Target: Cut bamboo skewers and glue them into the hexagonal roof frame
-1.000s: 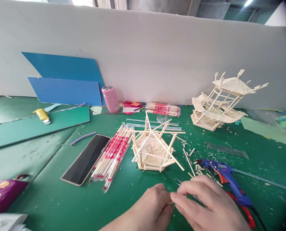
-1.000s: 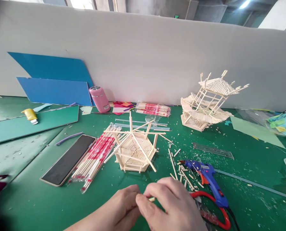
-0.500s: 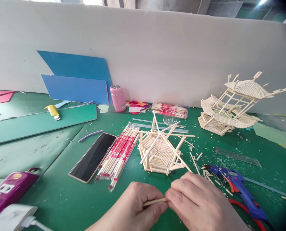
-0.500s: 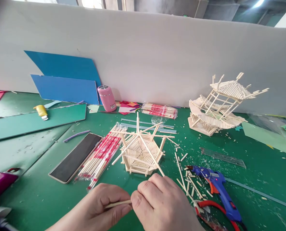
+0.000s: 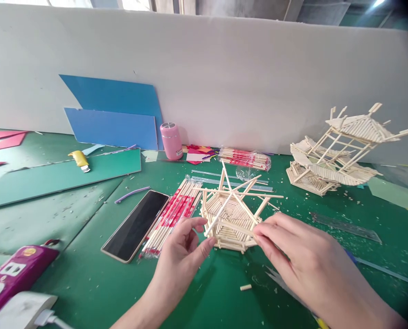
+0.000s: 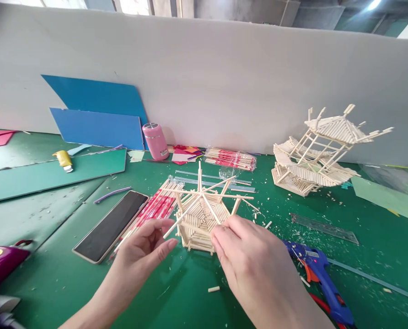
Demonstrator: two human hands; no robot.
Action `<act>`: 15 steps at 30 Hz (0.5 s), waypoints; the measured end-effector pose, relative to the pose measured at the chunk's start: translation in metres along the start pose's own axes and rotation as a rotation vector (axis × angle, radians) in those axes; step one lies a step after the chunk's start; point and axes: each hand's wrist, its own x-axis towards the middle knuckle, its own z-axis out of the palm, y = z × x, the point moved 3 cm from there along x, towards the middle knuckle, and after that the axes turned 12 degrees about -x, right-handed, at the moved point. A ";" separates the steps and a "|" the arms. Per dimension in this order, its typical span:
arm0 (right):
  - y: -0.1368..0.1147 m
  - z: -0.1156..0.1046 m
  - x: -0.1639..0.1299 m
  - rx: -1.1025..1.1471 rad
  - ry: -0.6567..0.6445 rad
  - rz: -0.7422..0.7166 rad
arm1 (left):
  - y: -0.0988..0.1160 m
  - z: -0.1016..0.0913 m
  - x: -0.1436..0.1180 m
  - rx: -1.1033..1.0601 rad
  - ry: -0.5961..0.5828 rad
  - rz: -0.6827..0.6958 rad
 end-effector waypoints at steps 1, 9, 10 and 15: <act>-0.001 0.002 0.002 -0.002 -0.014 0.004 | 0.000 0.001 0.002 -0.010 -0.012 0.009; -0.004 0.005 0.008 -0.021 -0.043 0.009 | 0.004 0.014 0.012 -0.163 -0.049 0.021; -0.003 0.006 0.008 -0.021 -0.048 0.010 | 0.003 0.014 0.013 -0.153 -0.062 0.025; -0.003 0.008 0.009 -0.016 -0.081 0.011 | 0.001 0.014 0.017 -0.091 -0.136 0.020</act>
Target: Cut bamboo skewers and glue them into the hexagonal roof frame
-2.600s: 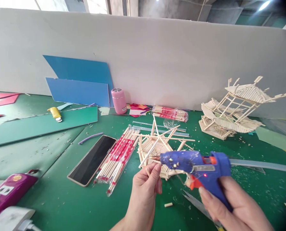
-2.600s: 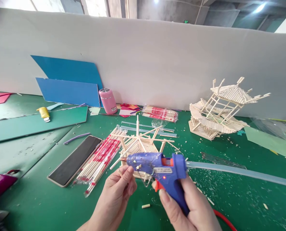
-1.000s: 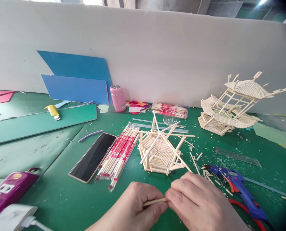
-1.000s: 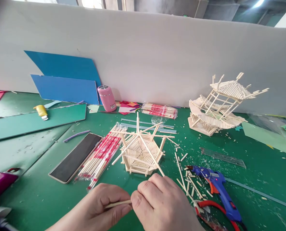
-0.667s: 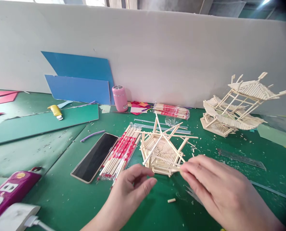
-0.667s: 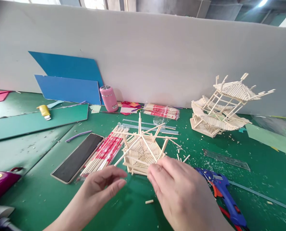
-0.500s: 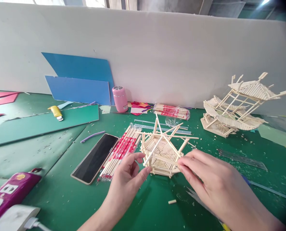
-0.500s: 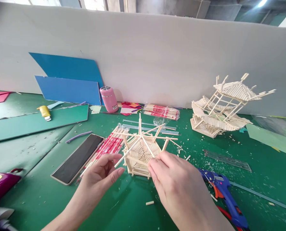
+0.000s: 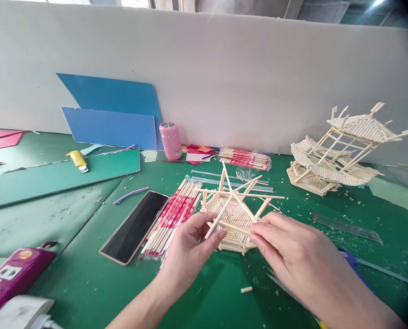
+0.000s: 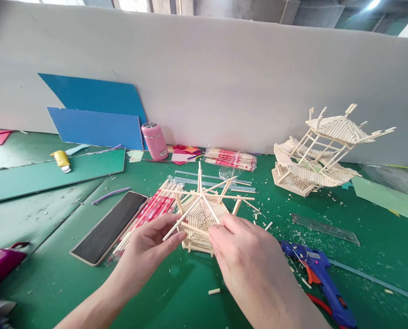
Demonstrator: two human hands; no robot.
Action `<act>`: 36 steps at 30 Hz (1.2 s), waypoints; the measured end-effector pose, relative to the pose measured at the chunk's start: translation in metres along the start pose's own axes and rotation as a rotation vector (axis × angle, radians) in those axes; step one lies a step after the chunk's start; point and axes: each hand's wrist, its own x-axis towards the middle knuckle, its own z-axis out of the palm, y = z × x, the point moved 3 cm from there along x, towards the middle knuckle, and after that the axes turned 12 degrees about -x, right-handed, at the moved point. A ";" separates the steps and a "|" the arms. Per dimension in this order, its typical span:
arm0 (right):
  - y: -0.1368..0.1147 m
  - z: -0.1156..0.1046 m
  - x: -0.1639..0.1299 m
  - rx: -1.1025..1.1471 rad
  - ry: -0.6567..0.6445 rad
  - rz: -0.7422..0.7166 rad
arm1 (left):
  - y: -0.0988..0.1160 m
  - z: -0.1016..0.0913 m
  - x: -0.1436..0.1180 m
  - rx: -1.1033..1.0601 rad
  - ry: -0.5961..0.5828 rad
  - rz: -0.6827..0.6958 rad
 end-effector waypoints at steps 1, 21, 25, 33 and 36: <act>0.000 0.000 0.000 0.000 -0.003 0.001 | 0.001 0.001 0.000 0.007 -0.015 -0.001; 0.002 0.004 0.002 0.034 0.022 -0.013 | 0.006 0.011 0.001 -0.088 -0.012 -0.015; 0.003 0.005 0.003 0.054 0.010 0.011 | 0.006 0.010 0.002 -0.080 -0.015 -0.006; 0.006 0.003 -0.001 0.152 -0.047 0.059 | 0.003 0.007 0.000 0.043 -0.051 0.048; 0.018 0.001 -0.013 0.264 0.021 0.127 | 0.006 0.001 -0.004 0.249 -0.029 0.192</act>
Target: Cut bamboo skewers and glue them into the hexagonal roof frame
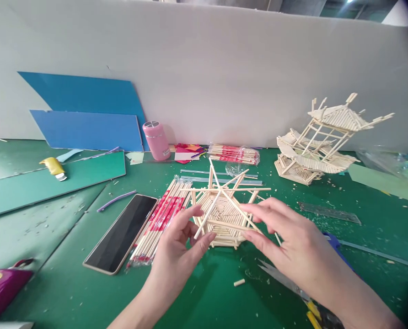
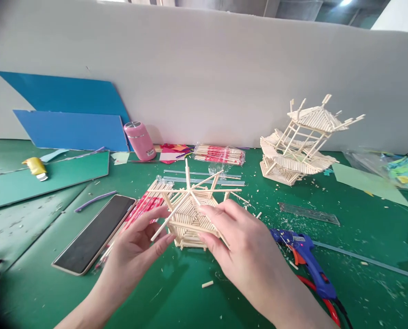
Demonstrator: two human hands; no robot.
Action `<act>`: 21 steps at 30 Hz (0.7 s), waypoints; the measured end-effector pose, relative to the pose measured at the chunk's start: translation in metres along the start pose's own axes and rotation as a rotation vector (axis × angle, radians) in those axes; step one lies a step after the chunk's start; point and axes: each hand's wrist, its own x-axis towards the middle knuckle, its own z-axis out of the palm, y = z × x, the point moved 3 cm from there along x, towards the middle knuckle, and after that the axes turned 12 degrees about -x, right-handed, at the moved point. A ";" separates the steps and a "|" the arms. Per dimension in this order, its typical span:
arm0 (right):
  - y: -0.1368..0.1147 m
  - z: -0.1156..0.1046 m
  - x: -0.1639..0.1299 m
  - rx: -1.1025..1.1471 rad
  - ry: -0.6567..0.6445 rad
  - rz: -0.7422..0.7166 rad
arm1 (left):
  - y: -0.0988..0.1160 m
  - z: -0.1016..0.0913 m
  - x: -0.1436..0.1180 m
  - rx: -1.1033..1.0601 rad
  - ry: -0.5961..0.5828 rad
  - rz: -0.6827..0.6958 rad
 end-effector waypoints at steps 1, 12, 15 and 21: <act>0.006 -0.001 -0.005 0.036 0.027 0.044 | 0.004 -0.003 -0.001 0.114 0.015 0.097; 0.019 0.021 -0.042 0.270 0.046 0.344 | 0.053 0.028 0.005 0.895 -0.428 0.763; 0.016 0.029 -0.039 0.283 0.059 0.321 | 0.053 0.035 0.012 0.896 -0.521 0.714; 0.015 0.039 -0.031 0.361 0.055 0.316 | 0.049 0.037 0.016 0.943 -0.545 0.805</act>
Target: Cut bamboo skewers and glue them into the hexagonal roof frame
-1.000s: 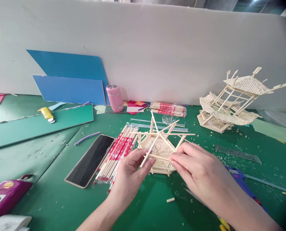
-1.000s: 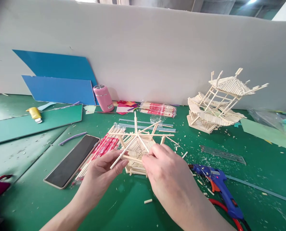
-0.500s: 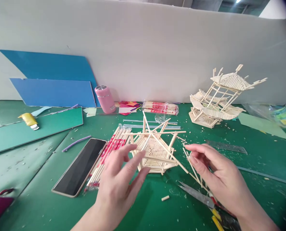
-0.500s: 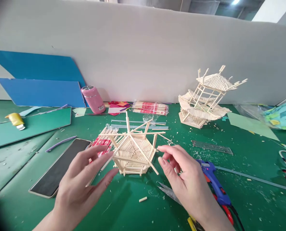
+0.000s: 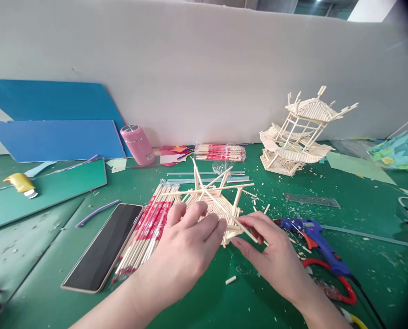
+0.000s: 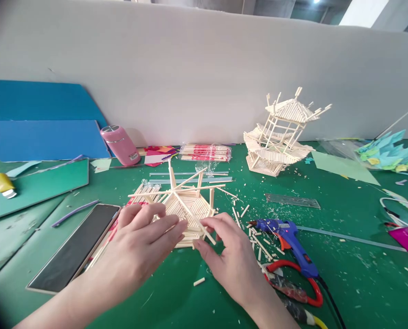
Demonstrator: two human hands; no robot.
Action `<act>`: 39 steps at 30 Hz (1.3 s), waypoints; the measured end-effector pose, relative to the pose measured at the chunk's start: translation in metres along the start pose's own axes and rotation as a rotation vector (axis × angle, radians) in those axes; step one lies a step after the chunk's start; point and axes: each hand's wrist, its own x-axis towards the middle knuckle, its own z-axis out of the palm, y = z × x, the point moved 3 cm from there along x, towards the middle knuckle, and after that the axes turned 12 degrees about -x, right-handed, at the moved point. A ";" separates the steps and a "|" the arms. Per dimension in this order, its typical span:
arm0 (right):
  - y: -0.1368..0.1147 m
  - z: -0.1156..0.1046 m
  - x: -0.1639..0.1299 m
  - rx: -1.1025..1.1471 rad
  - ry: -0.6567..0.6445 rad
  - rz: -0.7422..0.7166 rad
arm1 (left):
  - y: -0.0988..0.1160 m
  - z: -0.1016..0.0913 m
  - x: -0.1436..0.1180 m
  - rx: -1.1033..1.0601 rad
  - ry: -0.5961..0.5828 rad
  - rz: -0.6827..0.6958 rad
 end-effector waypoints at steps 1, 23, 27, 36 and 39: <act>-0.001 0.001 0.001 0.013 -0.003 -0.003 | 0.000 0.000 -0.001 0.023 0.008 0.023; -0.003 0.001 0.006 0.030 0.032 -0.052 | 0.004 0.001 -0.003 0.185 0.015 0.186; -0.003 0.001 0.005 0.034 0.032 -0.053 | 0.004 0.001 -0.003 0.169 0.012 0.187; -0.004 0.001 0.003 0.035 0.028 -0.058 | 0.002 -0.003 0.010 0.014 -0.085 0.031; -0.003 0.001 0.004 0.012 0.043 -0.068 | 0.005 -0.005 0.019 -0.025 -0.125 0.063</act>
